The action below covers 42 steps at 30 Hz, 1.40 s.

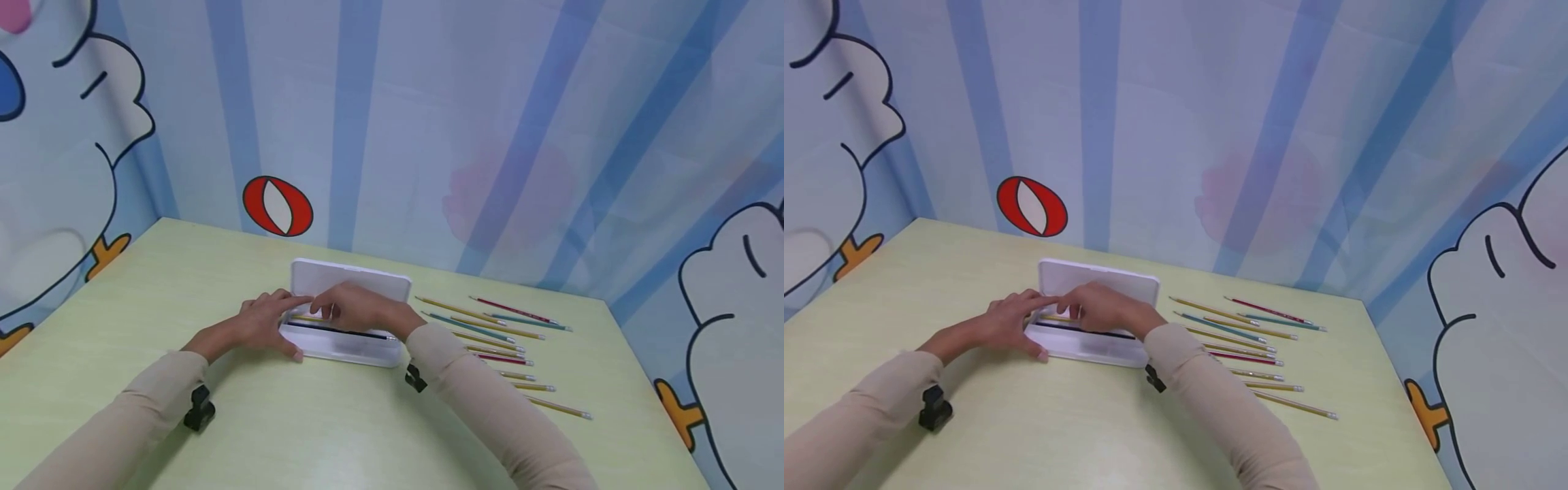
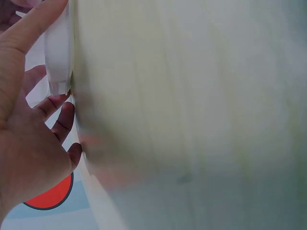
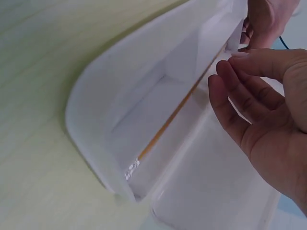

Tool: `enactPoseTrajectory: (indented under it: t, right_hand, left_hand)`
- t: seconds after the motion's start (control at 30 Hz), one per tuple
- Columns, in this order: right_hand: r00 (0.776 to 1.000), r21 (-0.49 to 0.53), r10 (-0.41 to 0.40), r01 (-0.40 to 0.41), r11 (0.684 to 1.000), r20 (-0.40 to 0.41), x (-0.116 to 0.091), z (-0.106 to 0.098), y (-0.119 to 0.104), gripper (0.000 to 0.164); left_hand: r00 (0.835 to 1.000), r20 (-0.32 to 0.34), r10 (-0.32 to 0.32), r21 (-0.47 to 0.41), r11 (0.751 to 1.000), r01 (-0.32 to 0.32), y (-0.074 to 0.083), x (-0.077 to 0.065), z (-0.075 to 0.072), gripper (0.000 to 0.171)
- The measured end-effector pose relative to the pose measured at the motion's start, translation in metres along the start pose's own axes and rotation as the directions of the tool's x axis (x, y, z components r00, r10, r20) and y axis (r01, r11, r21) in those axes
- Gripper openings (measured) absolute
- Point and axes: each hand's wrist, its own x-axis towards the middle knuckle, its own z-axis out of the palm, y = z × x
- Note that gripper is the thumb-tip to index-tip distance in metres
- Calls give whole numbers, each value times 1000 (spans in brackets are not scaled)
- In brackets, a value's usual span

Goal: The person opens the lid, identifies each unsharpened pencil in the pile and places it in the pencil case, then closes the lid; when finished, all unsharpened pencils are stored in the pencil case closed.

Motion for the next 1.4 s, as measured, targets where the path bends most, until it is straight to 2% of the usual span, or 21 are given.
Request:
enactPoseTrajectory:
  t: [0.33,0.6,0.97,1.17,1.4]
  right_hand:
    - [999,45,-35,35,998,-15,-33,-9,2,36]
    - [998,73,-51,54,996,-42,-71,-15,22,35]
    - [994,108,65,-54,993,-93,-122,-27,58,40]
    - [987,130,93,-76,989,-134,-141,-27,77,40]
    - [975,123,166,-148,981,-150,-162,-22,101,39]
  left_hand:
    - [1000,10,-15,10,1000,15,4,-1,0,103]
    - [1000,17,-16,-5,1000,16,5,0,0,102]
    - [1000,10,-11,-9,1000,11,6,-2,-1,102]
    - [1000,7,-6,-2,1000,6,6,-2,-1,103]
    - [1000,5,-5,-2,1000,5,5,-2,0,103]
